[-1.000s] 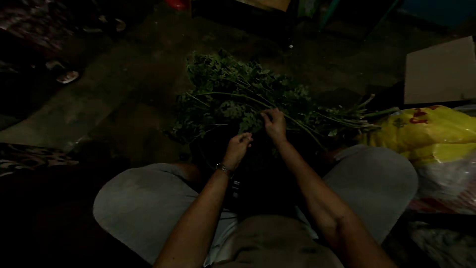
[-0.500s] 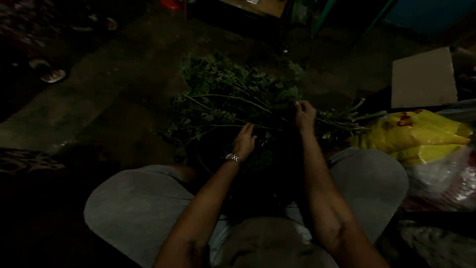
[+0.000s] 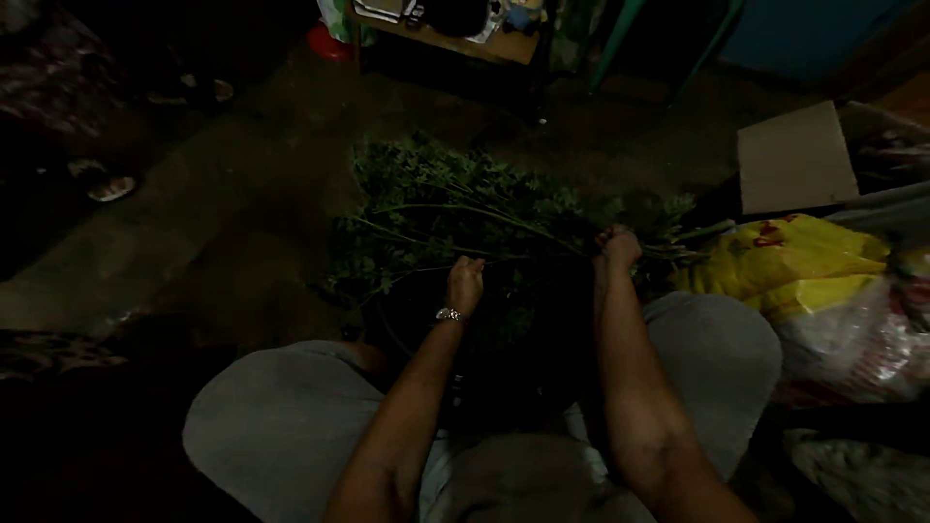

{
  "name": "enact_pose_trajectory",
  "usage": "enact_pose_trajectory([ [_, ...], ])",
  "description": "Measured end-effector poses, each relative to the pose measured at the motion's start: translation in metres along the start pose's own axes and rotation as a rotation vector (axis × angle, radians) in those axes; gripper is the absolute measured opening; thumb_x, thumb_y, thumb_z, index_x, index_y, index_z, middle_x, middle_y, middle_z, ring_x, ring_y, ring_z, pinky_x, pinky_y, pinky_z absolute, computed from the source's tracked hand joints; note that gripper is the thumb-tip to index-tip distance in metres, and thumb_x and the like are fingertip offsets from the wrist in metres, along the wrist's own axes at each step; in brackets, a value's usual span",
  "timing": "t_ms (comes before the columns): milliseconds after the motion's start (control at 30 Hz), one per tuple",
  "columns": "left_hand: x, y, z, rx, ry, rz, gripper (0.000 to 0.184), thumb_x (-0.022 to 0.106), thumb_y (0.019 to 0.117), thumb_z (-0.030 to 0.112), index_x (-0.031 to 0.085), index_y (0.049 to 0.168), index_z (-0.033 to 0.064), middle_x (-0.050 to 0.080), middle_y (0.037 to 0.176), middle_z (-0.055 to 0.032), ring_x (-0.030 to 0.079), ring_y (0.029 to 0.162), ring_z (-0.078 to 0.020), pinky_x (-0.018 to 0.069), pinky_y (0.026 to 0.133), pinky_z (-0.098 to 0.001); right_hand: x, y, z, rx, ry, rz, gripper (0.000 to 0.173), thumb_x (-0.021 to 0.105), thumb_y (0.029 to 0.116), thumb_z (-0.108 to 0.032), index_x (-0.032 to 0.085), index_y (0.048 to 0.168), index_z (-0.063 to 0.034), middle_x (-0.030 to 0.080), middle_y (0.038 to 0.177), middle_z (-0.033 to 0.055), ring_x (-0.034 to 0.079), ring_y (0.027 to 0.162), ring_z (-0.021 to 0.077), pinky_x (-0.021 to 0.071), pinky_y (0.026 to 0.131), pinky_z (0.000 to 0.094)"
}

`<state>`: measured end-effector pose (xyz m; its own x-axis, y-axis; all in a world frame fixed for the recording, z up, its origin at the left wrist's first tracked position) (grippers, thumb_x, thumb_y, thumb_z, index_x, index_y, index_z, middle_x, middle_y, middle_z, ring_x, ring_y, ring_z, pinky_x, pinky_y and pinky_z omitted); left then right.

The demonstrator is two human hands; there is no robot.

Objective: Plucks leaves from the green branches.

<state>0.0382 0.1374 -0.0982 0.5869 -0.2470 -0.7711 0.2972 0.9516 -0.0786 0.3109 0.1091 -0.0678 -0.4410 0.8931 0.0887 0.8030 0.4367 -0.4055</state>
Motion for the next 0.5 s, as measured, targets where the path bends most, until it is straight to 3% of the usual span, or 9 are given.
enact_pose_trajectory([
  [233,0.0,0.002,0.0,-0.051,0.022,-0.061,0.032,0.046,0.1059,0.006,0.067,0.129,-0.0013,0.064,0.126,-0.0259,0.061,0.121,-0.0375,0.0449,0.109,-0.0469,-0.002,-0.001,0.002,-0.003,0.069,0.079,0.019,0.047,0.1078,-0.016,0.053,0.121,-0.0028,0.051,0.091,0.0058,0.053,0.071,0.013,0.0509,0.067,0.0287],
  [333,-0.012,-0.001,-0.019,-0.166,0.05,-0.086,0.033,0.044,0.1064,0.007,0.065,0.13,-0.0026,0.06,0.133,-0.0274,0.056,0.129,-0.0386,0.04,0.114,-0.0463,-0.023,0.008,-0.025,-0.2,-0.094,0.165,0.036,0.039,0.1113,-0.017,0.047,0.139,0.005,0.057,0.111,0.0176,0.061,0.086,0.0202,0.0551,0.079,0.0348],
  [367,-0.017,-0.002,-0.029,-0.204,0.048,-0.085,0.033,0.044,0.1067,0.008,0.065,0.131,-0.003,0.059,0.135,-0.0275,0.056,0.13,-0.0384,0.0398,0.115,-0.0463,-0.029,0.011,-0.042,-0.244,-0.124,0.188,0.039,0.035,0.1126,-0.021,0.046,0.14,0.0051,0.057,0.114,0.0182,0.062,0.089,0.0204,0.0556,0.081,0.035],
  [500,-0.015,0.002,-0.024,-0.146,0.045,-0.1,0.032,0.05,0.1057,0.012,0.065,0.13,-0.003,0.06,0.136,-0.0248,0.057,0.13,-0.0364,0.041,0.114,-0.0465,-0.013,-0.02,-0.087,-0.289,-0.122,-0.004,0.035,0.039,0.1126,-0.023,0.052,0.132,0.0035,0.056,0.1,0.0104,0.059,0.076,0.0127,0.0545,0.073,0.0289],
])
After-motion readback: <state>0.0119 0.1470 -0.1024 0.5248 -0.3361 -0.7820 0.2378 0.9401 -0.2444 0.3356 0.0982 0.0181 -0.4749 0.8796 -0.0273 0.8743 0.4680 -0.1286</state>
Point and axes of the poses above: each hand's wrist, its own y-axis towards the middle knuckle, its own x-axis out of the palm, z = x × y, the point moved 4 cm from there along y, towards the middle knuckle
